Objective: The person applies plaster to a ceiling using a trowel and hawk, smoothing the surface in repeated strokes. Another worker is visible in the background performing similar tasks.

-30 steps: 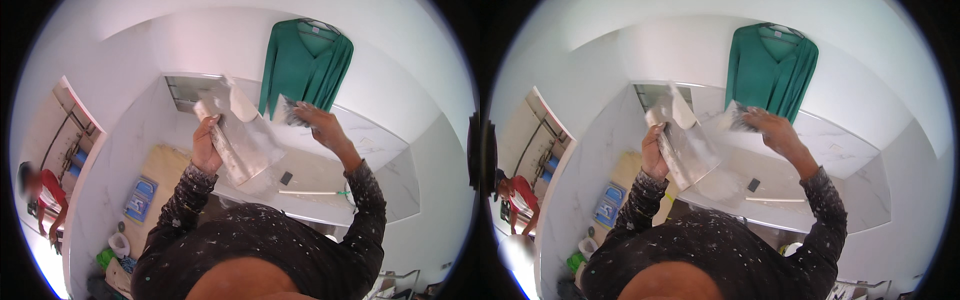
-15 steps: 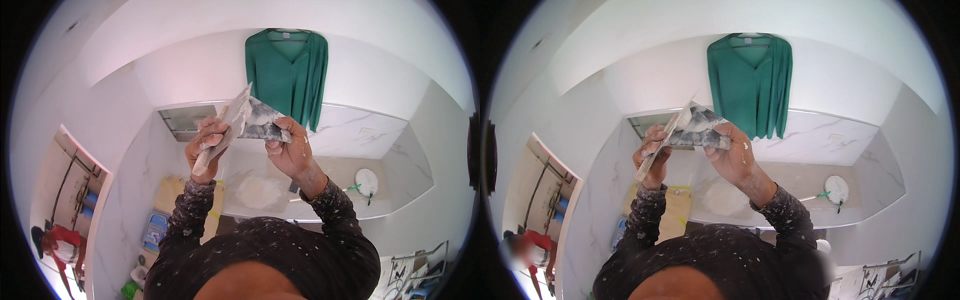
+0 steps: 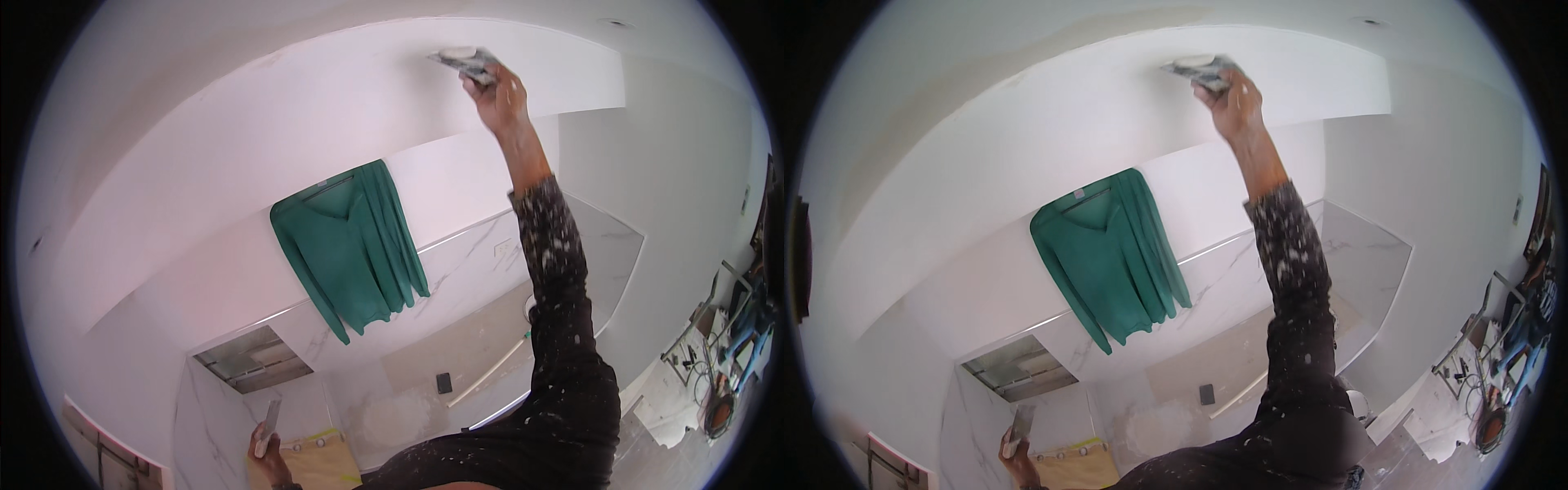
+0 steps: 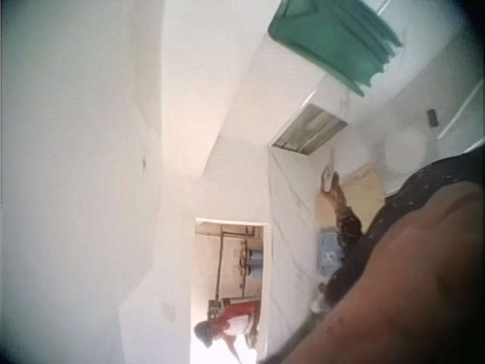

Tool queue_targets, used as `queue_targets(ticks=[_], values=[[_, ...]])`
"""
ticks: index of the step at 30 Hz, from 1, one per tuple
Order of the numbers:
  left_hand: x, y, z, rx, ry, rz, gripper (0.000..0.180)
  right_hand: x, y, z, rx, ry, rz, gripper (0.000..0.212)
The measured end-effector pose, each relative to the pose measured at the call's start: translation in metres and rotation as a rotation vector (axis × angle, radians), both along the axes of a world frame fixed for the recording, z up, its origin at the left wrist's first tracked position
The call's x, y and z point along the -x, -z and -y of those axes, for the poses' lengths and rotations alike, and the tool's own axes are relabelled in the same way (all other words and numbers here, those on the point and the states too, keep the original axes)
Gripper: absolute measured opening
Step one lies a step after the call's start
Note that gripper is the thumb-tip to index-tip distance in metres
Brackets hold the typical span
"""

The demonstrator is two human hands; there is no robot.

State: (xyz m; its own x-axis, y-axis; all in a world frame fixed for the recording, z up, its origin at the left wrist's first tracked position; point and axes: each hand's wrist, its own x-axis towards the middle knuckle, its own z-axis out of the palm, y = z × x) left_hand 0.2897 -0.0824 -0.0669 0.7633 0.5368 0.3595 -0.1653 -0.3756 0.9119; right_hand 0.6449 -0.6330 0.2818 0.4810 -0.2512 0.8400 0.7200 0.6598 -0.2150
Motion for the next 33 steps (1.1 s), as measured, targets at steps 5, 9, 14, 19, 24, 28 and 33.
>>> queue_targets(ticks=[5,9,14,19,24,28,33], values=[[0.015,-0.017,0.009,0.046,-0.018,0.097,0.04,-0.057,-0.056,0.039,-0.043,0.072,0.004,0.028],[0.013,-0.017,0.008,-0.004,-0.039,0.1,0.035,-0.067,-0.079,0.038,-0.117,0.043,0.005,0.027],[0.006,-0.002,0.001,0.023,-0.085,0.055,0.034,-0.069,-0.099,0.038,-0.117,0.161,-0.037,0.027],[0.003,0.004,0.004,0.05,-0.059,0.065,0.034,-0.089,-0.117,0.037,-0.151,0.035,0.071,0.028],[-0.005,0.0,0.01,0.098,-0.13,0.032,0.035,-0.078,-0.129,0.049,-0.119,0.072,0.028,0.025],[0.001,-0.01,0.012,0.116,-0.119,0.017,0.041,-0.006,-0.123,0.105,-0.086,0.049,0.206,0.016],[0.004,-0.021,0.018,0.108,-0.126,0.07,0.04,0.028,-0.079,0.124,-0.159,0.261,0.197,0.029]])
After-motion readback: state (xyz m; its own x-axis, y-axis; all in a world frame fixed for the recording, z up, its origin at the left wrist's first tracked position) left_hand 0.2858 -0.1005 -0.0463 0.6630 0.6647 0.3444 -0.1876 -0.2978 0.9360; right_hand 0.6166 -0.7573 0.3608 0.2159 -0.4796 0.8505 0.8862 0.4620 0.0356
